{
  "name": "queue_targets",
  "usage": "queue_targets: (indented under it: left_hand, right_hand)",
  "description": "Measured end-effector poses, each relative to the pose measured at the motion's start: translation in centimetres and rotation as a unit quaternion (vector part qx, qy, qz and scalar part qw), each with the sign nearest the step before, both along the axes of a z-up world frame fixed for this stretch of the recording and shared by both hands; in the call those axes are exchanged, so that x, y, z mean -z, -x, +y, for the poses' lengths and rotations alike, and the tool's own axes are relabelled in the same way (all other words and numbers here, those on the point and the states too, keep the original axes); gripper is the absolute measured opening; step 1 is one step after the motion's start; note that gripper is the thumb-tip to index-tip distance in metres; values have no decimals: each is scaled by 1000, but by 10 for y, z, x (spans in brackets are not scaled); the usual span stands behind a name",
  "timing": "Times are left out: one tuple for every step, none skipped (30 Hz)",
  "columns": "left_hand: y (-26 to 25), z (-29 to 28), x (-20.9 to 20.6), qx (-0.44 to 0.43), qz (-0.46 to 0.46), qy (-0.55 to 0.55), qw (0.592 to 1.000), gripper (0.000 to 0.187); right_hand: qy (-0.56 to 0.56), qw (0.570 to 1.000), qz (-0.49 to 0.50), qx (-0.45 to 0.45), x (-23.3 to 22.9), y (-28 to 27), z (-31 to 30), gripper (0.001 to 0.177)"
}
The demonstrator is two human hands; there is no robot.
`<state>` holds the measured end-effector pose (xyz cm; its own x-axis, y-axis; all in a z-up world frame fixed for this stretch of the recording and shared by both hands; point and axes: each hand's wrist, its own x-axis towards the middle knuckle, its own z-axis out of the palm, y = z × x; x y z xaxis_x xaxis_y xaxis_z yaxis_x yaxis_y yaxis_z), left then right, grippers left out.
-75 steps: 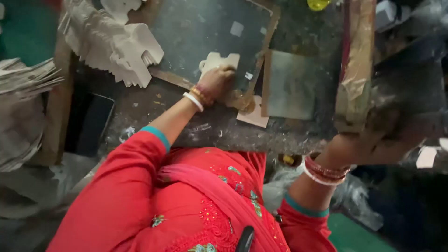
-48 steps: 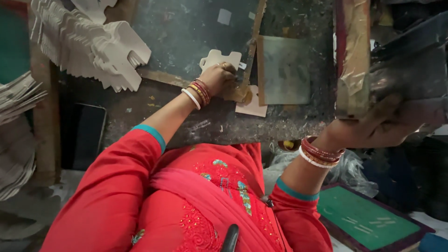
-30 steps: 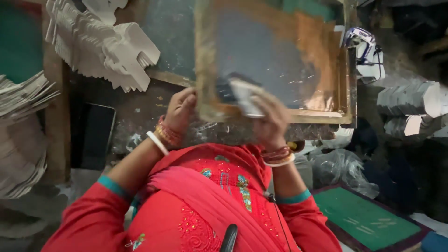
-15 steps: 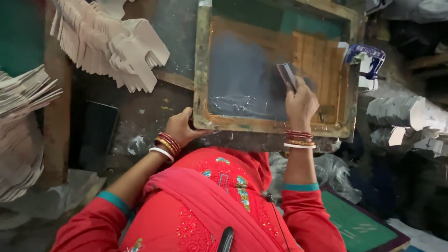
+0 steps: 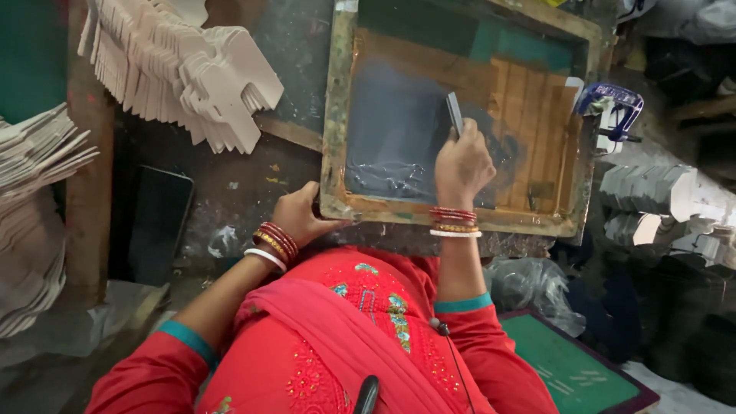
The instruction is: The person performs screen printing by placing a shaped paper cutout onto a wooden frame with a mesh screen. They use a squeegee to spread a dark substance across the screen, pressing it through the mesh onto the paper below. The person repeatedly lifts the frame, removes the printed paper, and places a new cutout to continue the process.
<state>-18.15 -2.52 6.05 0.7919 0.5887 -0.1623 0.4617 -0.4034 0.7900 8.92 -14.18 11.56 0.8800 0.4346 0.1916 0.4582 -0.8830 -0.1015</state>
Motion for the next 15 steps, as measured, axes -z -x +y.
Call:
queue_targets:
  left_hand:
    - [0, 0, 1, 0, 0, 1, 1000, 69]
    - [0, 0, 2, 1, -8, 3, 1000, 68]
    - [1, 0, 3, 2, -16, 6, 1000, 67]
    - [1, 0, 3, 1, -17, 6, 1000, 67]
    - [1, 0, 4, 2, -20, 6, 1000, 67]
    - [1, 0, 4, 1, -23, 6, 1000, 67]
    - [2, -1, 5, 0, -23, 6, 1000, 67]
    - [2, 0, 6, 2, -31, 5, 1000, 67]
    - [2, 0, 7, 3, -39, 4, 999, 67]
    - [2, 0, 8, 1, -39, 3, 999, 67]
    - [2, 1, 9, 3, -32, 0, 999, 68]
    - [2, 0, 10, 5, -25, -1, 1000, 70]
    - [2, 0, 10, 4, -25, -1, 1000, 70]
    - [1, 0, 9, 5, -30, -1, 1000, 69]
    - [1, 1, 9, 6, -36, -2, 999, 68]
  right_hand:
    - [1, 1000, 0, 0, 1, 2, 4, 25]
    - [-13, 1000, -4, -8, 2, 3, 8, 24]
    - [-26, 1000, -9, -16, 3, 4, 12, 24]
    - [-26, 999, -9, -16, 3, 8, 19, 24]
    - [-34, 999, -6, -30, 3, 11, 25, 23]
    - [-41, 998, -3, -44, 3, 15, 32, 23]
    - [-42, 998, -2, -45, 5, 16, 35, 23]
    - [-58, 996, -17, -67, 7, 17, 40, 24]
    - [-75, 993, -32, -88, 9, 18, 45, 25]
    - [-76, 993, -32, -90, 9, 18, 48, 25]
    - [-83, 991, -34, -102, 10, 18, 50, 24]
    - [-89, 989, -36, -113, 10, 18, 51, 24]
    - [-88, 989, -36, -114, 11, 19, 54, 24]
    - [-81, 988, -34, -125, 11, 19, 55, 25]
    - [-74, 987, -32, -136, 12, 19, 57, 26]
